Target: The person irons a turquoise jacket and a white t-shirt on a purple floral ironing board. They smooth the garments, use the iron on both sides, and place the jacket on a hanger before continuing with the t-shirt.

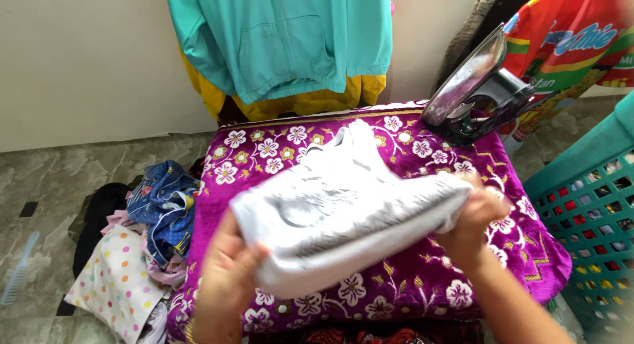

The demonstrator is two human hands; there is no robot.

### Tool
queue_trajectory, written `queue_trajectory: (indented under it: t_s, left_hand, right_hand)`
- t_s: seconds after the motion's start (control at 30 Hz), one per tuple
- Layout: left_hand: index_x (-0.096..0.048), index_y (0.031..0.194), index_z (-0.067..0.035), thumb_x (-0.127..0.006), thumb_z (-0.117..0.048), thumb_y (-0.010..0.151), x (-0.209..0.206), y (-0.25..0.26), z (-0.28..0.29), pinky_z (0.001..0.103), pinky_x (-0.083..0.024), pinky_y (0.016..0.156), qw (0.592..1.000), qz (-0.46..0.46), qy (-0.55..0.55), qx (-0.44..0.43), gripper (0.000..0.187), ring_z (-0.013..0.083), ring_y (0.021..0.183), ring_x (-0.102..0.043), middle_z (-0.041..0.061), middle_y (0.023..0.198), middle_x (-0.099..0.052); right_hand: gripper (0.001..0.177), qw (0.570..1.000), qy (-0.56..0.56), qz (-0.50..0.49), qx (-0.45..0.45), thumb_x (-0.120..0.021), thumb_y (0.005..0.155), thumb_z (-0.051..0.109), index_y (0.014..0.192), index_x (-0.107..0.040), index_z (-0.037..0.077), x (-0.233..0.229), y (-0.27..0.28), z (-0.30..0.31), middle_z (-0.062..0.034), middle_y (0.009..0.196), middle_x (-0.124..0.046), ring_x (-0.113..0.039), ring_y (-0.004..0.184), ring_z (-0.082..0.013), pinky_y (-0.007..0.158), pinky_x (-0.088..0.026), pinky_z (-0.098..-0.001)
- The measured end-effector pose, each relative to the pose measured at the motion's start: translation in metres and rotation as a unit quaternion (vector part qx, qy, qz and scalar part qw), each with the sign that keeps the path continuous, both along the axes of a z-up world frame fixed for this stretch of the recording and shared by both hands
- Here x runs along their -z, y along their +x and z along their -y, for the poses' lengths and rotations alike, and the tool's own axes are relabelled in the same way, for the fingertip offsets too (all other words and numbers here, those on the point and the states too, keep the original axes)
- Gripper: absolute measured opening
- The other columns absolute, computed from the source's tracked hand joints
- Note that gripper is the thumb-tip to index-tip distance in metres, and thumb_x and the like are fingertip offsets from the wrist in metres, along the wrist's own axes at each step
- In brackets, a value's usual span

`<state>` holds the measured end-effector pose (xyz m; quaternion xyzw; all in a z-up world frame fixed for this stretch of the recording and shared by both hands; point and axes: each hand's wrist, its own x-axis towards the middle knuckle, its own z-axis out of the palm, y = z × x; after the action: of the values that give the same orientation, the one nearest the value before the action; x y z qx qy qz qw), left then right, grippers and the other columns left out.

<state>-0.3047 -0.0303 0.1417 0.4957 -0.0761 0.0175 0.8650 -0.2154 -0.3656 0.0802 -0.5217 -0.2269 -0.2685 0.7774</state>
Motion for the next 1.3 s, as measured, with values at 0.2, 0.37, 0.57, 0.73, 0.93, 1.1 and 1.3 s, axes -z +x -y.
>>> queue_trajectory:
  t_s: [0.2, 0.37, 0.57, 0.73, 0.93, 1.1, 1.3]
  left_hand:
    - [-0.039, 0.151, 0.009, -0.058, -0.005, 0.097, -0.034, 0.076, -0.039, 0.039, -0.048, 0.108, 0.998, 0.047, 0.049, -0.008, 0.059, 0.0249, 0.122, -0.063, 0.019, 0.135, -0.063]
    - [-0.045, 0.145, 0.009, -0.063, 0.001, 0.095, -0.031, 0.225, -0.044, 0.033, -0.048, 0.111, 0.994, 0.094, 0.052, -0.026, 0.054, 0.0202, 0.126, -0.061, 0.014, 0.140, -0.060]
    - [-0.050, 0.149, 0.004, -0.063, 0.006, 0.112, -0.114, 0.241, -0.061, 0.033, -0.054, 0.110, 0.946, 0.317, 0.010, -0.072, 0.040, 0.0191, 0.120, -0.065, 0.014, 0.143, -0.061]
    - [-0.057, 0.137, 0.002, -0.062, 0.005, 0.115, -0.116, 0.140, -0.056, 0.026, -0.050, 0.099, 0.919, 0.297, 0.197, -0.167, 0.024, 0.0117, 0.105, -0.059, 0.006, 0.117, -0.063]
    - [-0.069, 0.117, -0.004, -0.074, -0.007, 0.088, 0.005, 0.035, -0.054, 0.024, -0.053, 0.074, 0.910, -0.038, 0.378, -0.167, 0.029, 0.0084, 0.085, -0.062, 0.002, 0.100, -0.072]
    - [-0.073, 0.119, -0.003, -0.074, -0.008, 0.089, 0.113, -0.019, -0.049, 0.021, -0.031, 0.057, 0.929, -0.193, 0.316, -0.021, 0.031, 0.0041, 0.065, -0.041, -0.001, 0.079, -0.056]
    - [-0.074, 0.115, -0.006, -0.077, -0.011, 0.084, 0.125, -0.044, -0.061, 0.025, -0.024, 0.045, 0.889, -0.210, 0.406, -0.028, 0.031, 0.0030, 0.050, -0.034, -0.006, 0.064, -0.051]
  right_hand:
    - [0.040, 0.892, -0.403, 0.054, 0.200, -0.071, 0.101, 0.026, 0.129, -0.062, -0.002, -0.086, 0.018, 0.041, -0.0113, 0.123, -0.069, -0.069, 0.107, -0.0198, 0.098, -0.053, -0.0271]
    - [0.038, 0.955, -0.241, -0.113, -0.132, -0.058, 0.103, 0.018, 0.137, -0.061, 0.002, -0.094, 0.152, 0.035, -0.0087, 0.128, -0.068, -0.065, 0.117, -0.0159, 0.102, -0.052, -0.0310]
    - [0.039, 0.982, -0.054, -0.053, -0.173, -0.045, 0.115, 0.038, 0.135, -0.060, 0.008, -0.147, 0.196, 0.046, -0.0086, 0.127, -0.067, -0.067, 0.117, -0.0218, 0.106, -0.057, -0.0378]
    - [0.031, 0.957, -0.286, 0.039, 0.030, -0.047, 0.115, 0.029, 0.125, -0.058, 0.003, -0.154, 0.133, 0.071, -0.0056, 0.128, -0.062, -0.060, 0.112, -0.0172, 0.103, -0.048, -0.0291]
    - [0.033, 0.935, -0.314, -0.164, 0.033, -0.068, 0.081, 0.010, 0.114, -0.069, 0.011, -0.054, 0.003, 0.069, -0.0109, 0.126, -0.061, -0.056, 0.120, -0.0235, 0.103, -0.045, -0.0321]
    - [0.036, 0.841, -0.468, -0.262, -0.066, -0.067, 0.070, -0.006, 0.100, -0.082, 0.007, 0.030, -0.057, 0.072, -0.0058, 0.123, -0.066, -0.065, 0.120, -0.0224, 0.100, -0.047, -0.0331]
    - [0.033, 0.843, -0.469, -0.257, -0.065, -0.066, 0.070, -0.007, 0.098, -0.078, 0.005, 0.048, -0.071, 0.091, -0.0046, 0.111, -0.072, -0.069, 0.108, -0.0204, 0.094, -0.052, -0.0324]
